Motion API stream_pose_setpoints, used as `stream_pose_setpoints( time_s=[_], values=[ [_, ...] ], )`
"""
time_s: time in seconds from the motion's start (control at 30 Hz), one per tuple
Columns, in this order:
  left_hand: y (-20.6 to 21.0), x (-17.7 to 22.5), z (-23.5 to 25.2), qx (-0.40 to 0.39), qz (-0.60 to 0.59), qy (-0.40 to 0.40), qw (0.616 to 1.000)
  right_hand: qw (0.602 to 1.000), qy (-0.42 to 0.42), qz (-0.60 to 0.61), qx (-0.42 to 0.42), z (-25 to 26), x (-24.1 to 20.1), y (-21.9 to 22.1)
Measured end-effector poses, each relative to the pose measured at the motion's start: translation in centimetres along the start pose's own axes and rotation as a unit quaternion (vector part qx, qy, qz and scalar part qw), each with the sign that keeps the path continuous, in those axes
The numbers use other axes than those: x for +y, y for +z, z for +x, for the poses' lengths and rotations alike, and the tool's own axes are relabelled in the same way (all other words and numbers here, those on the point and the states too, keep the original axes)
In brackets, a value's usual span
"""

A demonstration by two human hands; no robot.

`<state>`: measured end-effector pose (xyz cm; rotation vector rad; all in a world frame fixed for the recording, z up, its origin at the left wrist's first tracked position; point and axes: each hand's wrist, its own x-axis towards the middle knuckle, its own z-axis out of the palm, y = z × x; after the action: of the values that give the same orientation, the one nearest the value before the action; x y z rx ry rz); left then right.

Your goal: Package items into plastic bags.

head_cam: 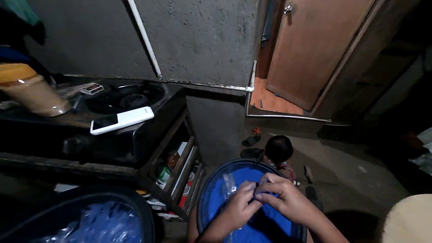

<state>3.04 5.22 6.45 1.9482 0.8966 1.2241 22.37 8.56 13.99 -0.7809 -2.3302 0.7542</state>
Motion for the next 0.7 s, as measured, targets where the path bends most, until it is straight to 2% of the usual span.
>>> stream_pose_setpoints(
  time_s=[0.07, 0.17, 0.3, 0.33, 0.4, 0.47, 0.53, 0.6, 0.63, 0.7],
  values=[
    [0.1, -0.2, 0.1, -0.005, 0.027, 0.014, 1.000, 0.998, -0.021, 0.001, 0.051, 0.5, -0.3, -0.7],
    [0.9, -2.2, -1.1, -0.068, 0.048, -0.020, 0.996, 0.992, -0.035, 0.006, 0.120, 0.7, -0.7, -2.8],
    [1.0, -3.5, -2.3, -0.176, 0.045, -0.093, 0.979, 0.991, -0.028, 0.027, 0.130, 0.6, -0.5, -4.1],
    [0.9, -3.3, -2.2, -0.173, 0.027, -0.112, 0.978, 0.992, -0.030, 0.032, 0.119, 0.6, -0.4, -4.0],
    [0.9, -2.4, -1.7, -0.118, -0.021, -0.127, 0.985, 0.996, -0.029, 0.034, 0.075, 0.7, -0.2, -3.5],
    [1.0, -1.4, -0.9, -0.040, -0.058, -0.092, 0.993, 0.999, -0.017, 0.030, 0.035, 0.8, -0.2, -2.8],
    [1.5, -1.6, -0.1, 0.012, -0.064, -0.028, 0.997, 0.998, -0.022, 0.023, 0.049, 1.0, -0.2, -2.8],
    [1.6, -2.5, 0.1, -0.007, -0.023, -0.009, 1.000, 0.994, -0.041, 0.041, 0.095, 1.1, -0.4, -3.5],
    [1.5, -2.8, 0.0, -0.042, 0.004, -0.030, 0.999, 0.992, -0.045, 0.054, 0.107, 1.2, -0.5, -3.8],
    [1.2, -2.5, 0.0, -0.085, 0.015, -0.093, 0.992, 0.996, -0.041, 0.037, 0.077, 1.2, -0.6, -3.9]
  ],
)
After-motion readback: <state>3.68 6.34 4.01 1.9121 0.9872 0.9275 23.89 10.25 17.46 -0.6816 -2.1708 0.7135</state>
